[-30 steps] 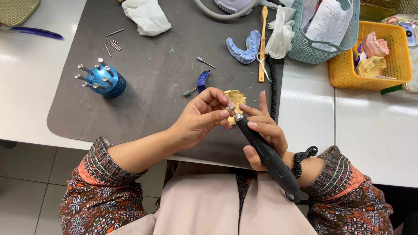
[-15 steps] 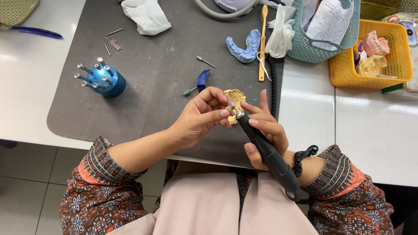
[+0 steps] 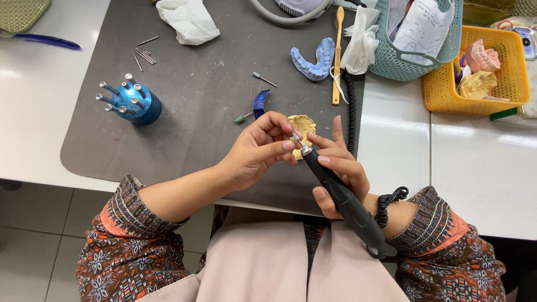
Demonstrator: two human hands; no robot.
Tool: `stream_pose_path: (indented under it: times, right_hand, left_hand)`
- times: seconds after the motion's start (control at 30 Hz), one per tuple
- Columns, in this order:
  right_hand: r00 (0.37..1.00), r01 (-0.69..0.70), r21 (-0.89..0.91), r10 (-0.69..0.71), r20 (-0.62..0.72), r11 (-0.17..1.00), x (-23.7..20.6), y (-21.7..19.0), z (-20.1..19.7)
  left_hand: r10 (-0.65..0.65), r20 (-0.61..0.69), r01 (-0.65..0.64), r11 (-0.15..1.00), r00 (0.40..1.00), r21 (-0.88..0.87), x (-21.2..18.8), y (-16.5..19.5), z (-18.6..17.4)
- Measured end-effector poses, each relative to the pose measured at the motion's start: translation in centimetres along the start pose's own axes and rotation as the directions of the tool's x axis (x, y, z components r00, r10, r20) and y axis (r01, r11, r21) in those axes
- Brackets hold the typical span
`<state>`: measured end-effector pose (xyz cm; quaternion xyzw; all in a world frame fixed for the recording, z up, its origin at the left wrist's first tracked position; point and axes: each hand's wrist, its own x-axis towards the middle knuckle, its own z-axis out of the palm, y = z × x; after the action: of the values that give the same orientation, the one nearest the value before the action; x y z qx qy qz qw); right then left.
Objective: The person uses a rotary handpiece to grind and smooth a yellow dental cast, then switches to a different bur to continue refining the surface. They inspect the cast by hand, wipe the tool with a tissue, and handle multiple cast pieces on the workbench.
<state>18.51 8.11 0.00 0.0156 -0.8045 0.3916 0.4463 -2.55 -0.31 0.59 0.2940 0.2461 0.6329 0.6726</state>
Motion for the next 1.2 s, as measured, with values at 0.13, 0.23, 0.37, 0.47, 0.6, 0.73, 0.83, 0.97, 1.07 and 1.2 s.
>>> stream_pose_path:
  times: [0.13,0.23,0.37,0.47,0.6,0.73,0.83,0.97,1.07,1.2]
  right_hand:
    - [1.0,0.023,0.001,-0.023,0.009,1.0,0.09,-0.01,0.05]
    - [1.0,-0.028,0.003,0.028,-0.013,1.0,0.07,-0.11,-0.08]
    - [1.0,0.001,0.018,-0.002,0.02,1.0,0.05,-0.06,-0.18]
    - [1.0,-0.003,0.0,0.003,-0.011,1.0,-0.07,-0.01,-0.09]
    - [0.998,-0.023,0.006,0.023,-0.053,1.0,-0.19,0.21,-0.08]
    - [0.998,0.023,0.039,-0.021,-0.053,0.999,-0.28,0.28,0.04]
    - [0.999,0.043,0.084,-0.043,0.003,0.996,-0.24,0.01,-0.25]
    - [0.995,0.055,0.1,-0.063,0.082,0.993,0.19,-0.19,-0.35]
    - [0.995,0.035,0.078,-0.042,0.095,0.996,0.48,-0.34,-0.28]
    - [0.997,0.03,0.065,-0.034,0.066,0.997,0.61,-0.24,-0.06]
  left_hand:
    - [0.003,0.003,-0.003,1.0,1.0,0.001,-0.01,0.05,-0.03]
    - [-0.008,-0.025,0.008,1.0,1.0,0.003,-0.02,-0.07,0.01]
    - [0.0,-0.008,0.0,1.0,1.0,0.001,0.0,0.07,0.04]
    - [-0.001,-0.01,0.001,1.0,1.0,-0.001,-0.08,0.09,0.07]
    - [-0.011,-0.023,0.01,1.0,1.0,-0.003,-0.09,0.11,0.13]
    - [-0.007,-0.02,0.007,1.0,1.0,-0.002,-0.03,0.08,0.18]
    - [-0.011,-0.046,0.014,0.998,0.999,0.067,0.03,0.03,0.21]
    - [0.026,-0.058,-0.015,0.982,0.998,0.187,0.09,-0.14,0.44]
    - [0.032,-0.038,-0.023,0.974,0.999,0.225,0.02,-0.01,0.52]
    - [0.021,-0.031,-0.013,0.969,0.999,0.247,0.03,0.04,0.47]
